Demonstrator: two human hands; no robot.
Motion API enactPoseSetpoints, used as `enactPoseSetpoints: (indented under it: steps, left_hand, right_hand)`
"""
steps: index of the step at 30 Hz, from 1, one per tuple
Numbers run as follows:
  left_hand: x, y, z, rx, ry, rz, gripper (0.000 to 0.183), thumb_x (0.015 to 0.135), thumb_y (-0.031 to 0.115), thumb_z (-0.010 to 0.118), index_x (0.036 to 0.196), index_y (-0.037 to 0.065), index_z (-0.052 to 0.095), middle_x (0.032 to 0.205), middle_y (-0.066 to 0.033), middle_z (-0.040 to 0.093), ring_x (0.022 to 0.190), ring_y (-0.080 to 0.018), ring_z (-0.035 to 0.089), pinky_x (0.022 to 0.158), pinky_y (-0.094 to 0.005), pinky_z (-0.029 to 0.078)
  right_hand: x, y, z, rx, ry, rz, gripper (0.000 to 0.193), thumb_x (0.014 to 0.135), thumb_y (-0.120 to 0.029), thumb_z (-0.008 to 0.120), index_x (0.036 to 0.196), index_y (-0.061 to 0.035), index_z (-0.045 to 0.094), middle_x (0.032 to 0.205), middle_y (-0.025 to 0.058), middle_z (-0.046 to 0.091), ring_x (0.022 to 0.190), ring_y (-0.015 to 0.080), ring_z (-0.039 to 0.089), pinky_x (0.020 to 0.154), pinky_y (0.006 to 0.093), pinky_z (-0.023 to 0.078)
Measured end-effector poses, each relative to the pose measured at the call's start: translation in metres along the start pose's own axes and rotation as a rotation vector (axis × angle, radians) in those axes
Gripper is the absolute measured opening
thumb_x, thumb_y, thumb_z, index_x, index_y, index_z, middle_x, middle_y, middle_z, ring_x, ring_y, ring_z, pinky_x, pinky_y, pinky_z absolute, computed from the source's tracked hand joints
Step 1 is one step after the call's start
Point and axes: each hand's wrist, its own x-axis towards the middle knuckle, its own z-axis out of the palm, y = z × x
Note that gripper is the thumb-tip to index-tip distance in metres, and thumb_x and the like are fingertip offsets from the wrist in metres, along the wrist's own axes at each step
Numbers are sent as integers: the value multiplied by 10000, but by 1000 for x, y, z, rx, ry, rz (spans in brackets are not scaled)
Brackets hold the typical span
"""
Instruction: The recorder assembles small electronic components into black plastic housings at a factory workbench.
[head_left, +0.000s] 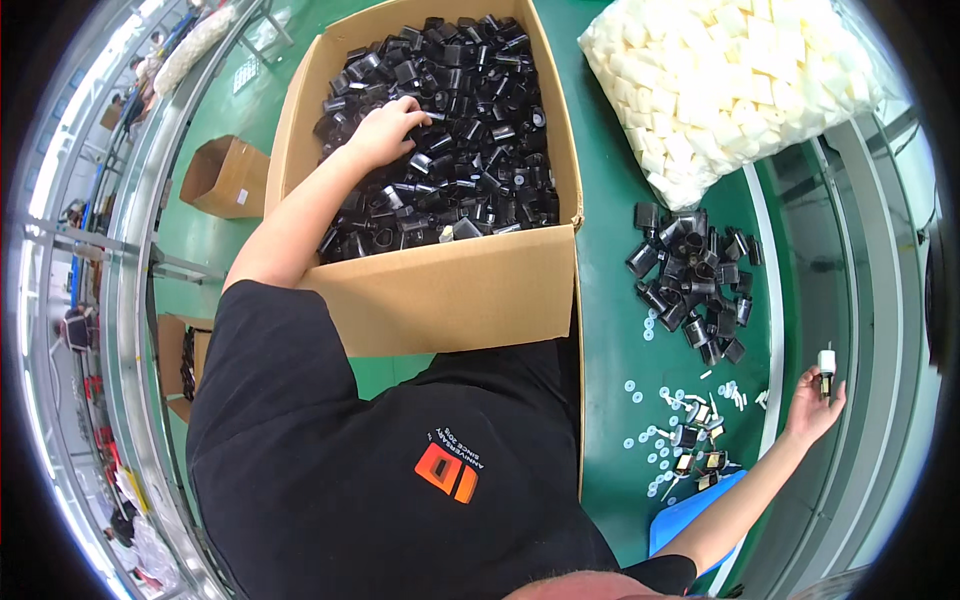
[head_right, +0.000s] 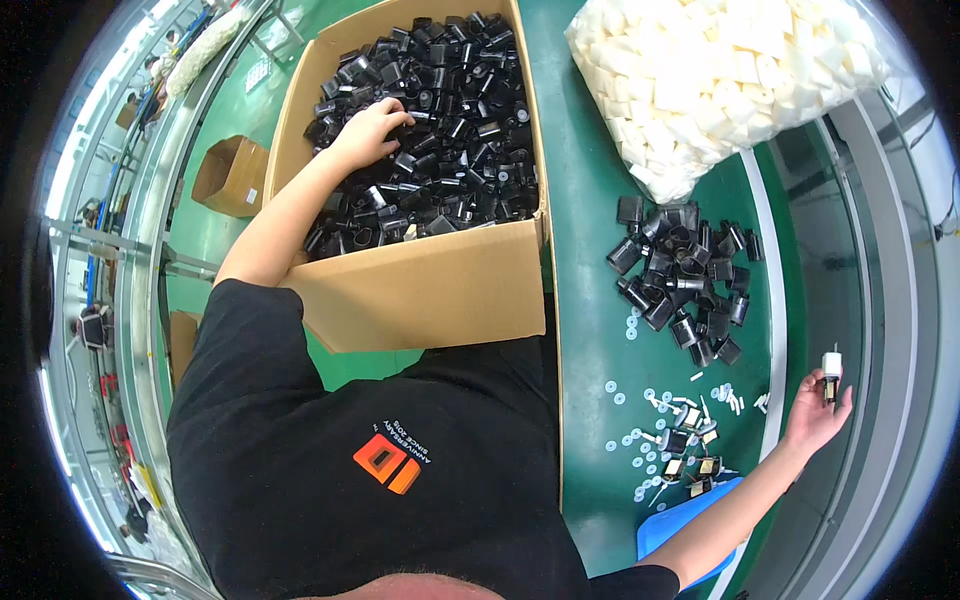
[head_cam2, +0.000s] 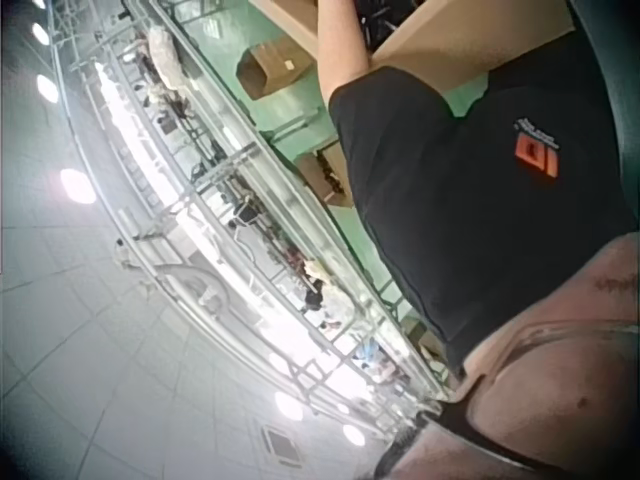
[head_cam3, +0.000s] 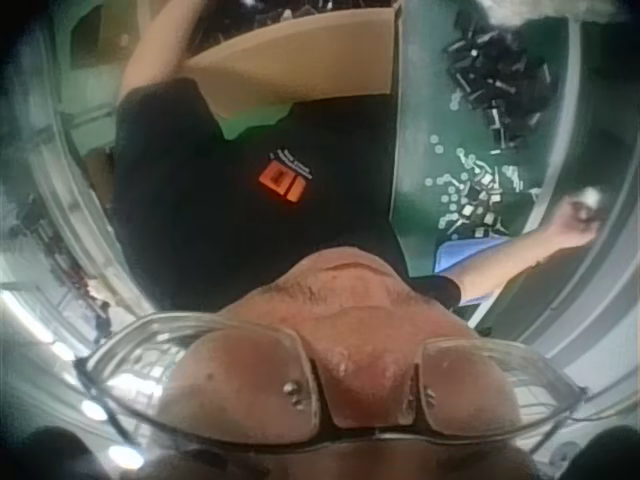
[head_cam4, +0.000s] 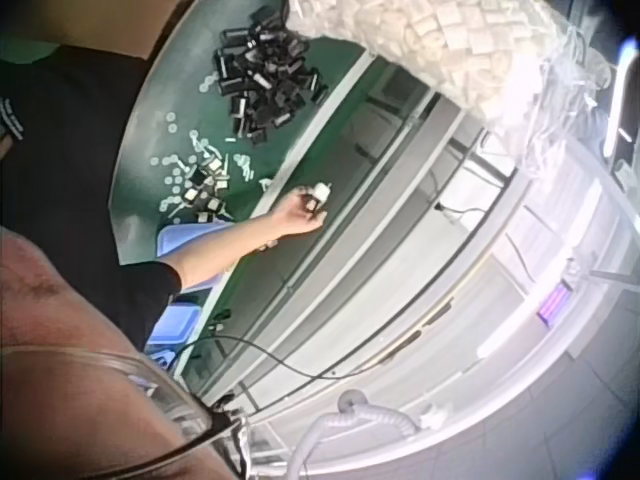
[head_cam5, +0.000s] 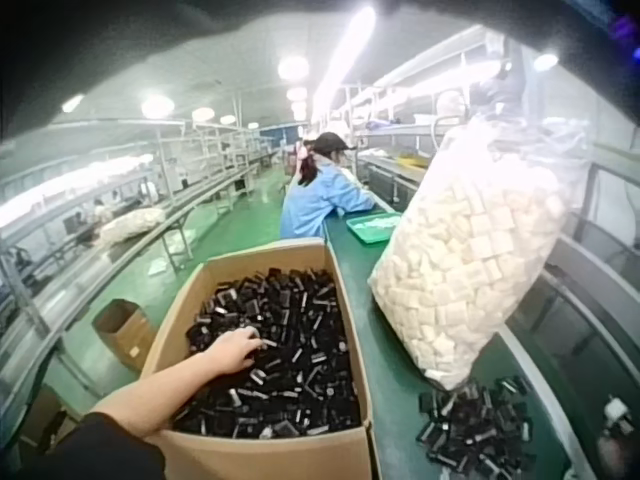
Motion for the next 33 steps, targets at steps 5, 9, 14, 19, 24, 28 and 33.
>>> enactPoseSetpoints:
  steps: [5, 9, 14, 19, 24, 28, 33]
  left_hand:
    - [2, 10, -6, 176, 16, 94, 375, 705, 115, 763, 1040, 118, 593, 1090, -68, 547, 1030, -297, 581, 816, -414, 502]
    - [-1, 1, -18, 41, 62, 91, 337, 734, 151, 753, 1016, 105, 574, 993, -82, 594, 945, -297, 613, 794, -381, 504]
    - [2, 53, -58, -583, 269, 100, 297, 800, 54, 742, 1014, 22, 538, 1162, -64, 668, 934, -134, 613, 851, -289, 497]
    - [23, 155, -96, -1026, 220, 401, 353, 783, -65, 719, 1073, 28, 540, 1169, -134, 648, 1067, -185, 628, 941, -329, 504]
    - [49, 259, -112, -1248, 57, 794, 430, 768, -64, 738, 1134, 25, 531, 1142, -135, 643, 1092, -205, 620, 927, -342, 504]
    - [62, 330, -114, -1473, -222, 900, 409, 843, -38, 661, 1204, 32, 481, 1094, -116, 579, 1071, -264, 619, 930, -390, 489]
    - [65, 392, -96, -1806, -407, 740, 397, 901, -5, 621, 1267, 15, 470, 1160, -103, 570, 1054, -168, 592, 902, -325, 504]
  right_hand:
    - [-80, 33, 51, -108, -257, -26, 474, 951, -71, 527, 1382, 39, 364, 1392, 240, 417, 857, 209, 514, 769, 309, 471]
    - [-122, 61, 80, -160, -280, -73, 464, 949, -63, 529, 1373, 26, 364, 1324, 254, 467, 852, 185, 503, 753, 285, 455]
    - [-162, 80, 113, -135, -307, -203, 405, 945, -91, 548, 1321, -9, 420, 1212, 225, 540, 871, 198, 513, 750, 289, 451]
    - [-170, 96, 139, -43, -353, -197, 395, 874, -79, 625, 1247, -40, 502, 1142, 202, 590, 907, 287, 622, 769, 347, 537]
    - [-191, 112, 160, -28, -420, -163, 411, 865, -27, 587, 1267, 16, 514, 1111, 197, 634, 827, 292, 686, 733, 370, 590]
    - [-198, 108, 166, -160, -365, -192, 387, 901, -9, 566, 1280, 39, 502, 1122, 169, 638, 941, 235, 669, 809, 319, 557]
    - [-186, 100, 148, -293, -294, -406, 375, 855, 25, 649, 1218, 27, 553, 1105, 116, 642, 1003, 147, 614, 850, 270, 513]
